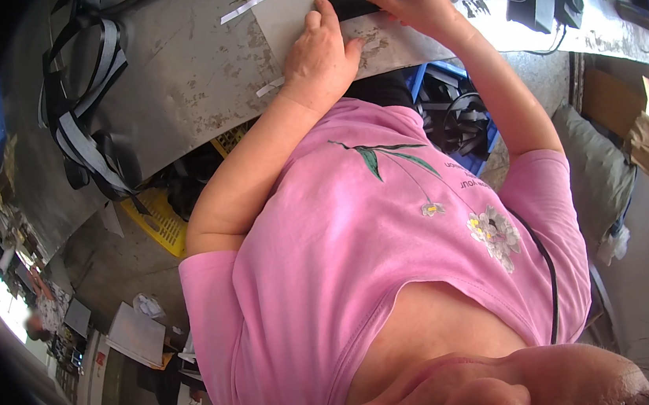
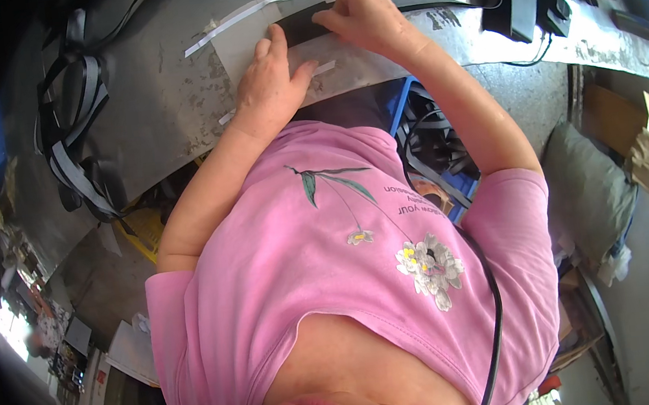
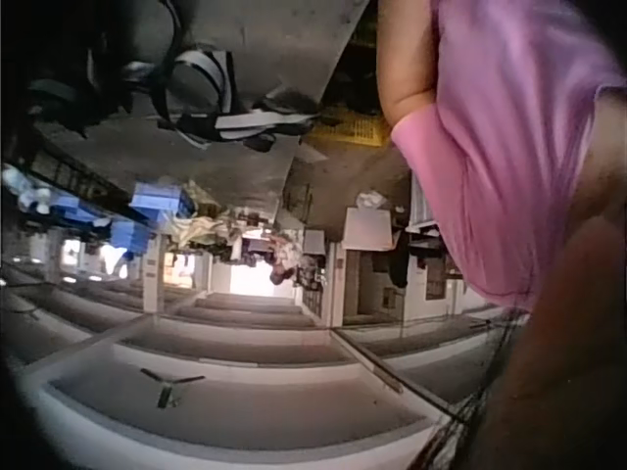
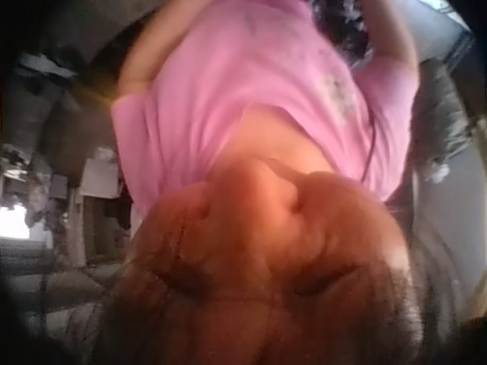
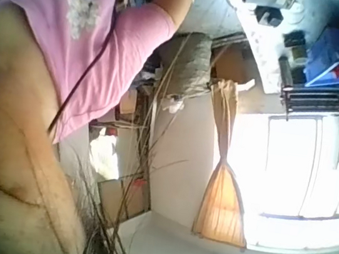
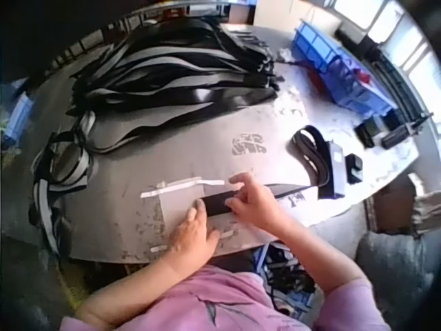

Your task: The recorder is applying white adhesive strips to black fabric straps on a workbench in a factory setting.

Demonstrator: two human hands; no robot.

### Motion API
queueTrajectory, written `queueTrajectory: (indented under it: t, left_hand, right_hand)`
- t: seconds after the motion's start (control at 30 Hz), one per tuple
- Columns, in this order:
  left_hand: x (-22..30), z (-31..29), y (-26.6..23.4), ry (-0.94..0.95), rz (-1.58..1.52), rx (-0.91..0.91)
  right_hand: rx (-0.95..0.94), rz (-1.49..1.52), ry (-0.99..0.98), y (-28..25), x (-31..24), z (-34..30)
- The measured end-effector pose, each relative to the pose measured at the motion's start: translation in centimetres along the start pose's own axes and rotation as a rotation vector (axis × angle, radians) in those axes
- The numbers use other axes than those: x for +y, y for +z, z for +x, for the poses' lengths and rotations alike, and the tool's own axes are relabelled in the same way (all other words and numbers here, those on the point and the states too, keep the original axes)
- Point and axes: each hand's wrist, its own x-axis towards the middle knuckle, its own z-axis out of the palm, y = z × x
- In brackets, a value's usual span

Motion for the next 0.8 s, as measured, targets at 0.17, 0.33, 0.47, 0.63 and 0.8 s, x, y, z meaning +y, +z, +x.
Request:
queueTrajectory:
  t: [0.17,0.33,0.47,0.63,0.8]
  left_hand:
    - [0.9,0.1,-0.6,-0.037,0.112,-0.077]
    - [0.3,0.1,-0.4,0.119,0.415,0.040]
    - [-0.6,0.0,0.1,0.208,0.496,0.131]
    - [-1.3,-0.4,0.5,0.274,0.477,0.165]
    - [-1.4,-0.4,1.2,0.293,0.463,0.180]
  right_hand:
    - [0.012,0.070,0.156,0.5,0.3,-0.2]
    - [0.066,-0.115,0.080,1.0,0.5,-0.1]
    - [0.094,-0.133,0.031,1.3,0.8,0.1]
    - [0.108,-0.144,0.017,1.5,0.7,0.1]
    - [0.109,-0.212,0.010,1.3,0.9,0.1]
